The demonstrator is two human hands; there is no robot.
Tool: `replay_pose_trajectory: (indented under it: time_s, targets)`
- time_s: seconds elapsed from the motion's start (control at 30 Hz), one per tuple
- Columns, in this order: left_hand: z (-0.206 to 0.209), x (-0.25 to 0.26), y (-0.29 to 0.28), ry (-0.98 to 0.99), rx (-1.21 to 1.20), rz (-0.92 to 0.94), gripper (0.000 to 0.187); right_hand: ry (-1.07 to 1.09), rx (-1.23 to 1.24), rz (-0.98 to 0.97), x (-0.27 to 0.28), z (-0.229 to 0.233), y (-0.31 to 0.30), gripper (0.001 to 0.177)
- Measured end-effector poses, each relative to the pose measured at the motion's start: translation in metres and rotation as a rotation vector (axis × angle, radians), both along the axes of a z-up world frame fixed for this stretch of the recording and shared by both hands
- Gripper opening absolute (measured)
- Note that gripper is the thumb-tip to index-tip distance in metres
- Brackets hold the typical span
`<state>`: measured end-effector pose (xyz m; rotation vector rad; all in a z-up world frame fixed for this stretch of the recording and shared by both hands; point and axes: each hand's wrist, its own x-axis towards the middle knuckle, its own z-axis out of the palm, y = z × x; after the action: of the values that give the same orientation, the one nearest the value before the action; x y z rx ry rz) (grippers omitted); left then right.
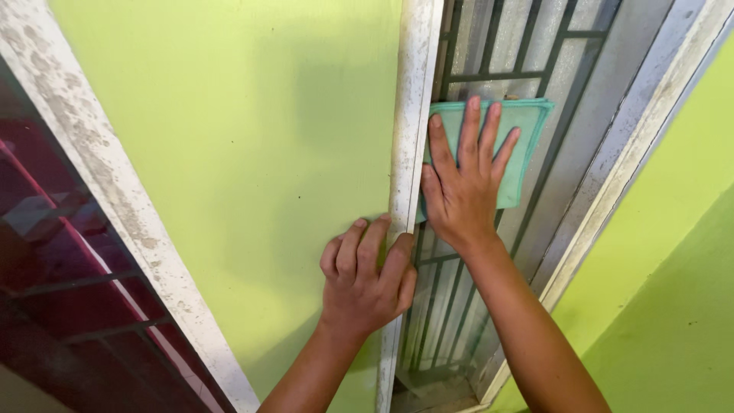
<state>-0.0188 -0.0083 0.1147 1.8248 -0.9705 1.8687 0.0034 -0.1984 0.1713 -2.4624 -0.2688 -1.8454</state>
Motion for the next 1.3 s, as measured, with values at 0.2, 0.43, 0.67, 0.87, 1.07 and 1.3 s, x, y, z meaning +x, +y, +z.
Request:
replay_pose_trajectory:
  time_s: [0.2,0.43,0.67,0.87,1.07,1.3]
  targets:
    - [0.051,0.002,0.007,-0.039,0.14,-0.112,0.027,-0.05,0.07,-0.092,-0.003,0.002,-0.055,0.065]
    - [0.08,0.006,-0.005,-0.146,0.174,0.034,0.028,-0.164,0.215,-0.123,0.014,0.01,-0.076,0.082]
    - [0.075,0.003,0.0,-0.102,0.124,-0.023,0.026,-0.052,0.065,-0.203,0.021,0.001,-0.017,0.067]
    - [0.071,0.005,-0.001,-0.096,0.055,-0.074,0.022,-0.328,0.342,0.234,0.018,0.013,-0.067,0.079]
    - [0.075,0.006,-0.006,-0.131,0.094,-0.042,0.022,-0.173,0.365,-0.153,0.006,-0.007,-0.107,0.084]
    - [0.078,0.005,-0.006,-0.107,0.138,-0.051,0.01,-0.192,0.219,-0.21,0.024,-0.004,-0.08,0.089]
